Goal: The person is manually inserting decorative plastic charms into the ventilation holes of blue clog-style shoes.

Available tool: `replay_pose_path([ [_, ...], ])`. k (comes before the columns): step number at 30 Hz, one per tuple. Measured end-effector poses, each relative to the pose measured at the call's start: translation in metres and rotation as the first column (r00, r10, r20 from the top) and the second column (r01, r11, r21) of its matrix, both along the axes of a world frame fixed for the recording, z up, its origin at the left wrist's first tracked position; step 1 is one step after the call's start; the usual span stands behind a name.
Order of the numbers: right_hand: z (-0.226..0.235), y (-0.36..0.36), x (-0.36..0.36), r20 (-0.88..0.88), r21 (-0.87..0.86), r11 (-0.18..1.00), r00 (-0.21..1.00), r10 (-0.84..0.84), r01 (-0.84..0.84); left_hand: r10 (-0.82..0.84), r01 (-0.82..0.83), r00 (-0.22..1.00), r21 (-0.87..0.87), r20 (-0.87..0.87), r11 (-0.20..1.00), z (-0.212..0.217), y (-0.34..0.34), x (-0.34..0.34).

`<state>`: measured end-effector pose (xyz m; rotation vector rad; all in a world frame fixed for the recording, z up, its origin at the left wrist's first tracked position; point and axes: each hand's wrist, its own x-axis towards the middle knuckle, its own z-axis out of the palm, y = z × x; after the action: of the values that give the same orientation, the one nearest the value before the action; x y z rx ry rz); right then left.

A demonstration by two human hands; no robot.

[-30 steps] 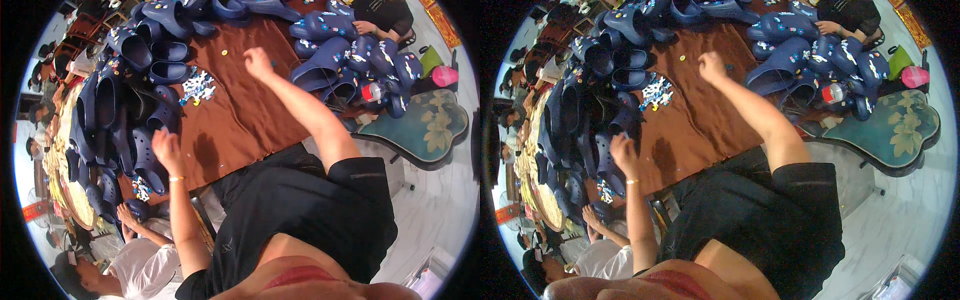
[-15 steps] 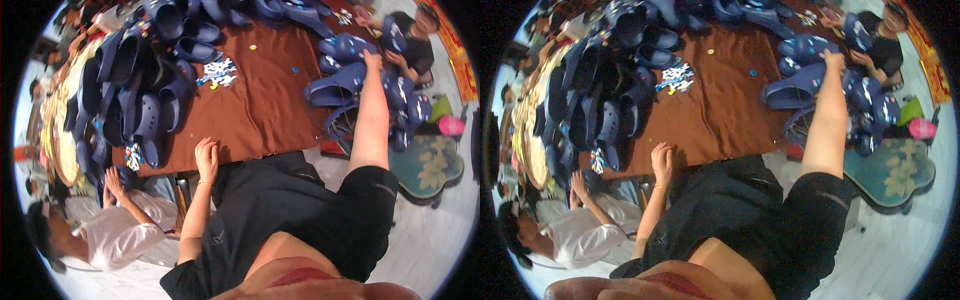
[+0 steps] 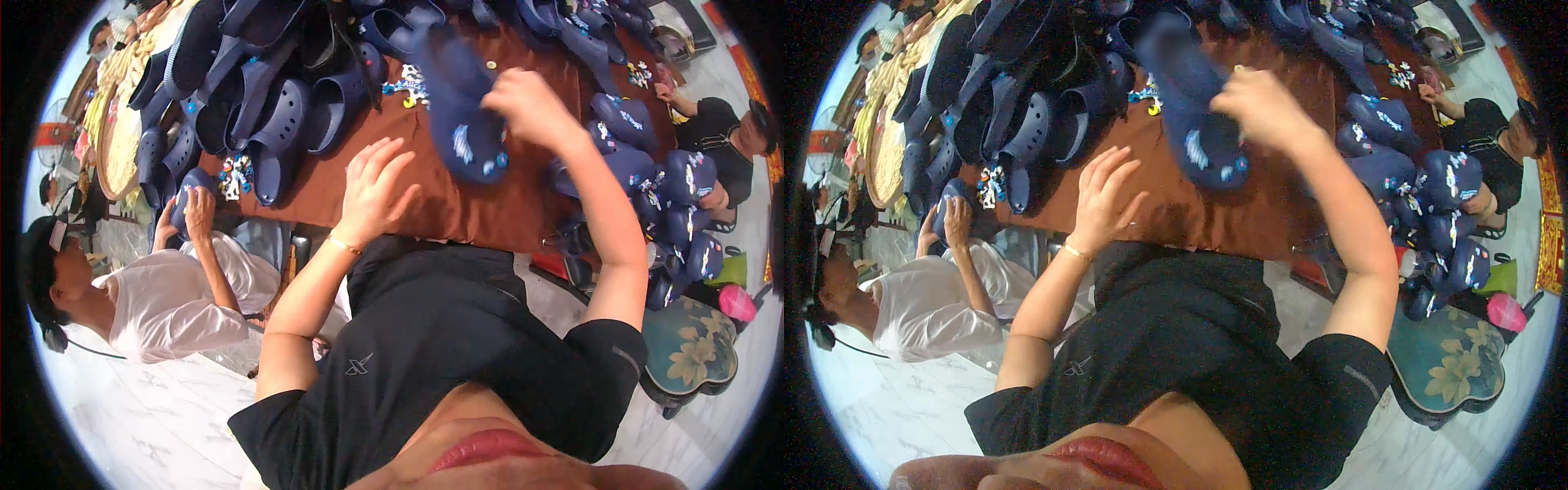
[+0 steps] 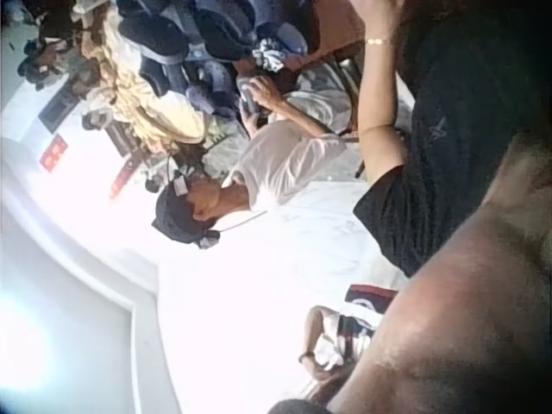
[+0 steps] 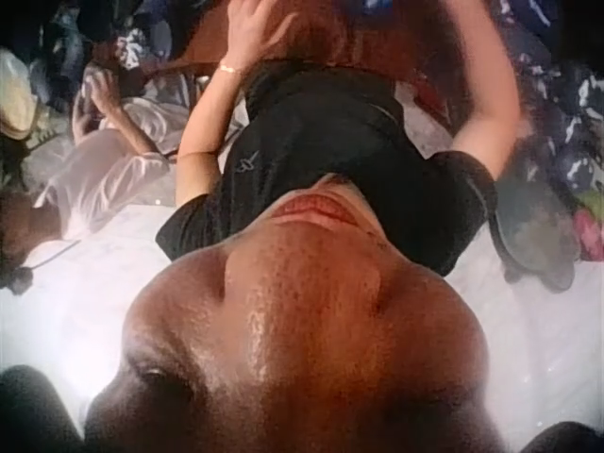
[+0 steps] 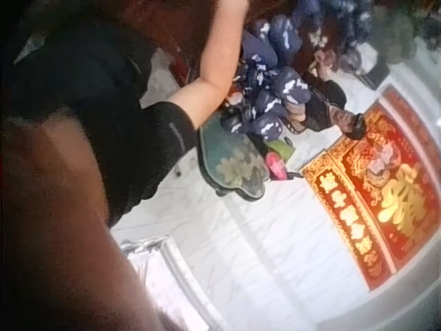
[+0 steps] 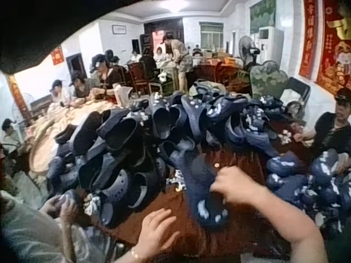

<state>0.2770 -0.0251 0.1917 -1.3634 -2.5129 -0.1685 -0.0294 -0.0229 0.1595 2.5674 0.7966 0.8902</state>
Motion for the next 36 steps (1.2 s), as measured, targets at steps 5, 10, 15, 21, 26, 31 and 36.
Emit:
replay_pose_path([
  [5,-0.045,0.002,-0.105,0.110,-0.075,0.977,0.972,0.208,-0.201,-0.032,0.023,0.959,-0.034,-0.281,0.999,-0.020,0.000,0.007],
  [10,-0.075,-0.007,-0.087,-0.339,-0.096,0.995,0.940,-0.036,0.004,-0.094,-0.027,0.954,-0.395,-0.285,0.918,-0.069,-0.006,-0.008],
  [15,-0.119,-0.036,-0.041,-0.513,-0.314,0.858,0.688,-0.513,0.406,-0.212,0.097,0.955,-0.458,-0.206,0.883,-0.089,0.018,-0.016],
  [21,-0.134,-0.022,-0.075,-0.646,-0.291,0.902,0.630,-0.431,0.319,-0.466,0.408,0.786,-0.224,-0.407,0.885,-0.118,0.046,0.021],
  [26,-0.162,0.001,-0.106,-0.572,-0.120,0.936,0.747,-0.339,0.332,-0.362,0.200,0.846,-0.396,-0.391,0.896,-0.166,0.043,0.050],
  [31,-0.161,-0.005,-0.114,-0.633,0.088,0.885,0.712,-0.305,0.458,-0.342,0.190,0.801,-0.334,-0.491,0.923,-0.205,0.056,0.042],
  [36,-0.158,-0.003,-0.114,-0.609,0.140,0.852,0.722,-0.327,0.504,-0.325,0.218,0.841,-0.279,-0.432,0.935,-0.211,0.055,0.044],
])
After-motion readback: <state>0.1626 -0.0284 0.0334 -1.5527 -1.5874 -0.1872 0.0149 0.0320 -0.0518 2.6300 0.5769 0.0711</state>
